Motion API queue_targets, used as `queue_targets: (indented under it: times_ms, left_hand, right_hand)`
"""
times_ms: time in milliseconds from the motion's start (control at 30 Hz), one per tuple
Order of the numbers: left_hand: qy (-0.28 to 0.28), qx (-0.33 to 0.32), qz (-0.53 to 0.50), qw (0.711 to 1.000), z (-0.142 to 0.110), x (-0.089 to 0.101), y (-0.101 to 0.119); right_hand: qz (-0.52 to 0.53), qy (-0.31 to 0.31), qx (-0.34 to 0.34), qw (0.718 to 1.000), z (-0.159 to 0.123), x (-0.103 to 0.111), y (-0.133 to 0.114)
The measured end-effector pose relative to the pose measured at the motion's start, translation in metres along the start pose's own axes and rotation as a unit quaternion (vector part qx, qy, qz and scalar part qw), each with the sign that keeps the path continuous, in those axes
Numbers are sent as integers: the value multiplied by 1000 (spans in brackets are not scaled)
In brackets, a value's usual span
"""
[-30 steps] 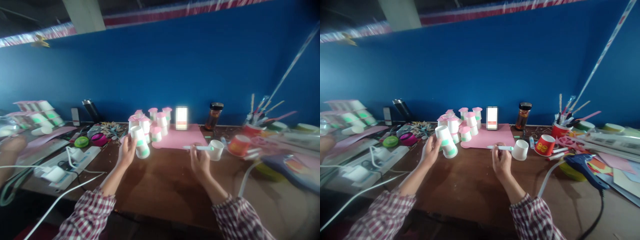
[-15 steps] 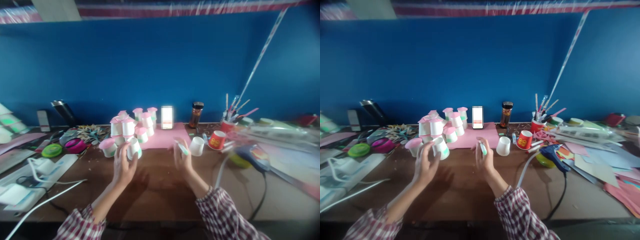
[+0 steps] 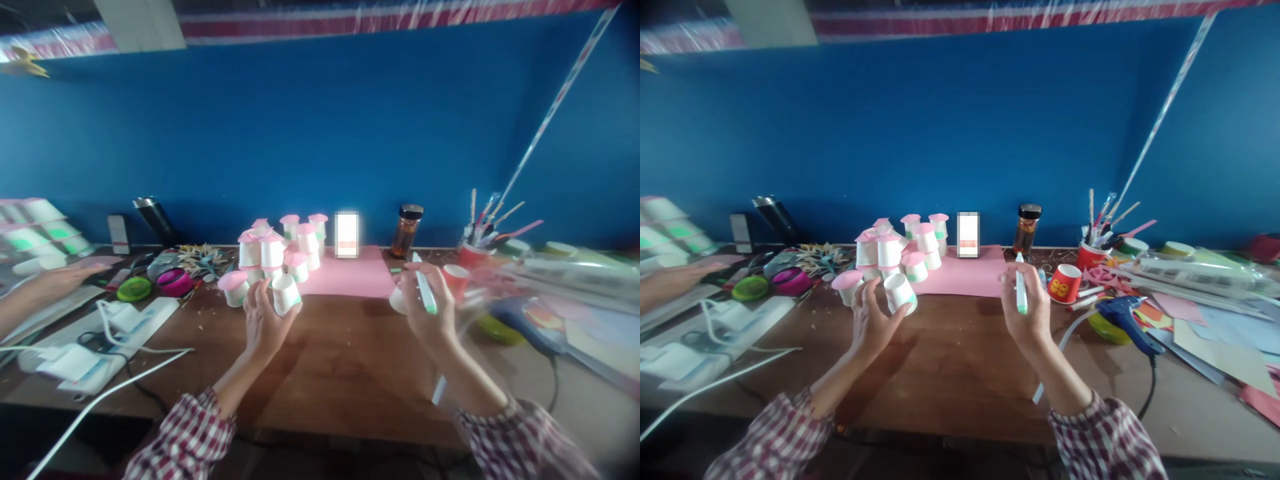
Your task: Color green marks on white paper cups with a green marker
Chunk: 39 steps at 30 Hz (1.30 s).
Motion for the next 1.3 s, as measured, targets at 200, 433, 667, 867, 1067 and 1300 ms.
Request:
queue_targets:
  times_ms: [200,433,667,867,1067,1300]
  left_hand:
    - [-131,86,-59,986,9,-21,-18]
    - [-136,57,-3,989,7,-5,-42]
    - [-2,-88,-64,994,-2,16,4]
    - [-230,-142,-244,931,-16,-32,95]
    - [-302,-112,-387,864,-15,-72,166]
    - [-295,-104,-400,861,-9,-82,198]
  right_hand:
    - [-252,-37,28,966,22,17,26]
    - [-305,-111,-19,946,27,25,64]
    - [-285,-171,-37,942,23,16,80]
    - [-230,-151,-26,961,29,21,58]
    - [-192,-197,-26,961,30,24,24]
    - [-220,-172,-17,960,35,41,23]
Point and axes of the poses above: each hand's wrist, its own z-axis towards the middle knuckle, its own x-axis out of the back of the hand, y = z × x, the point moved 3 cm from there along z, towards the middle knuckle, and after that the axes turned 8 degrees about z, right-handed, at the moved point
